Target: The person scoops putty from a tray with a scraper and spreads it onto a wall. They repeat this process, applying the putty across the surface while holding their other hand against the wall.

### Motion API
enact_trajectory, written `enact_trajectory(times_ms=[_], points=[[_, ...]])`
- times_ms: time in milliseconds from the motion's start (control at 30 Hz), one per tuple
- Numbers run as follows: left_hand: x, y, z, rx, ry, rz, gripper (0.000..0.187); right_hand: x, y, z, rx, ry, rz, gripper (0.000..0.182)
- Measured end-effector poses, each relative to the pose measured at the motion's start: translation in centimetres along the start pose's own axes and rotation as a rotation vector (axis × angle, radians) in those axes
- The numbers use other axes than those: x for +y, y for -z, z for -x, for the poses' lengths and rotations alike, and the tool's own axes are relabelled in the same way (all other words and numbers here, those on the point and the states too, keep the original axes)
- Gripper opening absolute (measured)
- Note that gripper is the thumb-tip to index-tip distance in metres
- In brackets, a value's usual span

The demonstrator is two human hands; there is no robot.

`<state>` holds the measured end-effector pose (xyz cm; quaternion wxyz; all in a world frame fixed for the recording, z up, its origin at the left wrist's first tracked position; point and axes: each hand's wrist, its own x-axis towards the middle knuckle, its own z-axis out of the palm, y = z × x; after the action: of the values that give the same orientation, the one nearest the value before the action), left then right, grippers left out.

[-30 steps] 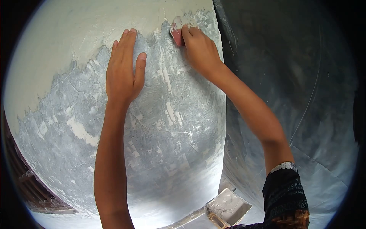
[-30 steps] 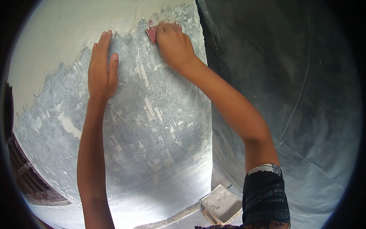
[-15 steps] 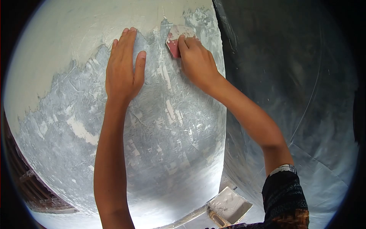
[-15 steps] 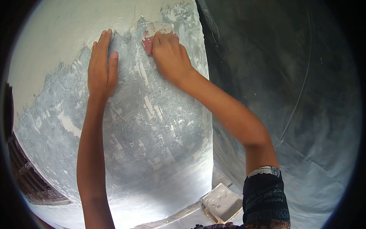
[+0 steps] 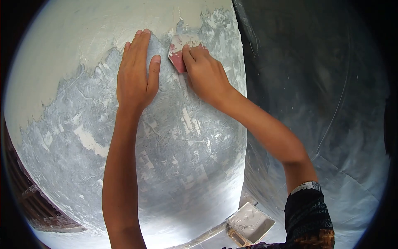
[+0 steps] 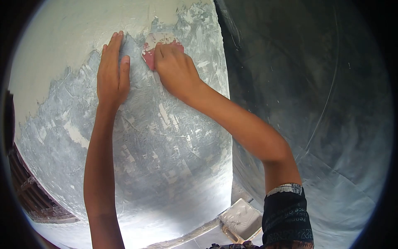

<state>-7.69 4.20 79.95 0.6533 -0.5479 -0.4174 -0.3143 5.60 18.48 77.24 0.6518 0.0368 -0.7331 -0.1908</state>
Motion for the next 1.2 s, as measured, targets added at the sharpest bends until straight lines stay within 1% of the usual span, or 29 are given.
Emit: enact_trajectory(times_ms=[33,67,167,200,267,400,467,500,533,600,633,667,733,767,833,900,967,1000,1100,1133,1200], points=[[0.0,0.0,-0.1,0.003,-0.003,0.012,0.050,-0.8,0.5,0.7,0.013,0.022,-0.065,0.024],[0.0,0.0,-0.1,0.005,-0.004,0.012,0.050,-0.7,1.0,0.2,0.015,0.024,-0.064,0.024],[0.0,0.0,0.0,0.004,-0.013,0.020,0.050,1.0,2.0,-3.3,0.149,-0.052,-0.038,0.029],[0.1,0.1,0.0,0.001,-0.009,0.013,0.050,2.1,1.7,-4.5,0.179,-0.045,-0.006,0.026],[0.0,0.1,-0.1,0.001,-0.006,0.004,0.049,3.6,0.9,-5.7,0.150,-0.020,0.100,0.021],[0.0,0.1,0.0,0.013,-0.010,0.023,0.049,2.1,-0.8,-1.6,0.119,0.025,0.129,0.022],[-0.1,0.1,0.0,0.019,-0.009,0.025,0.049,-0.1,0.1,1.3,0.090,0.043,0.063,0.030],[-0.1,0.0,0.0,0.014,-0.009,0.026,0.049,-0.6,0.8,1.6,0.067,0.053,0.014,0.037],[-0.1,0.0,0.0,0.008,-0.008,0.027,0.049,-0.6,1.2,0.8,0.066,0.056,0.013,0.037],[0.0,0.1,0.1,-0.005,0.005,0.022,0.049,0.4,2.1,-1.6,0.122,-0.004,0.024,0.035],[0.1,0.1,0.1,-0.014,0.016,0.015,0.049,0.9,2.2,-3.0,0.125,-0.044,0.037,0.031],[0.1,0.0,0.1,-0.013,0.017,0.016,0.049,1.7,1.7,-3.9,0.124,-0.044,0.038,0.031],[0.1,0.0,0.0,-0.004,0.019,-0.003,0.049,2.8,0.8,-5.0,0.127,-0.002,0.141,0.027],[0.0,0.0,0.0,-0.003,0.018,-0.004,0.049,3.0,0.2,-4.5,0.092,0.010,0.166,0.022],[0.0,0.0,0.1,0.004,0.024,0.005,0.049,1.9,-0.7,-1.6,0.078,-0.002,0.144,0.021],[-0.1,0.0,0.1,0.012,0.010,0.016,0.049,-0.1,-0.1,0.7,0.065,-0.011,0.120,0.021],[-0.2,0.1,0.0,0.023,-0.005,0.023,0.049,-1.5,1.1,2.0,0.030,0.006,-0.024,0.021],[-0.1,0.1,0.0,0.018,-0.004,0.017,0.049,-1.2,1.5,1.1,0.031,0.009,-0.024,0.021],[0.0,0.0,0.0,0.009,0.000,0.002,0.050,1.0,2.4,-3.0,0.137,-0.060,0.049,0.021],[0.0,0.0,0.0,0.009,0.003,-0.011,0.050,1.9,1.9,-3.9,0.138,-0.059,0.049,0.021],[0.0,0.0,0.0,0.009,0.007,-0.012,0.050,3.2,0.9,-4.7,0.129,-0.015,0.141,0.021]])
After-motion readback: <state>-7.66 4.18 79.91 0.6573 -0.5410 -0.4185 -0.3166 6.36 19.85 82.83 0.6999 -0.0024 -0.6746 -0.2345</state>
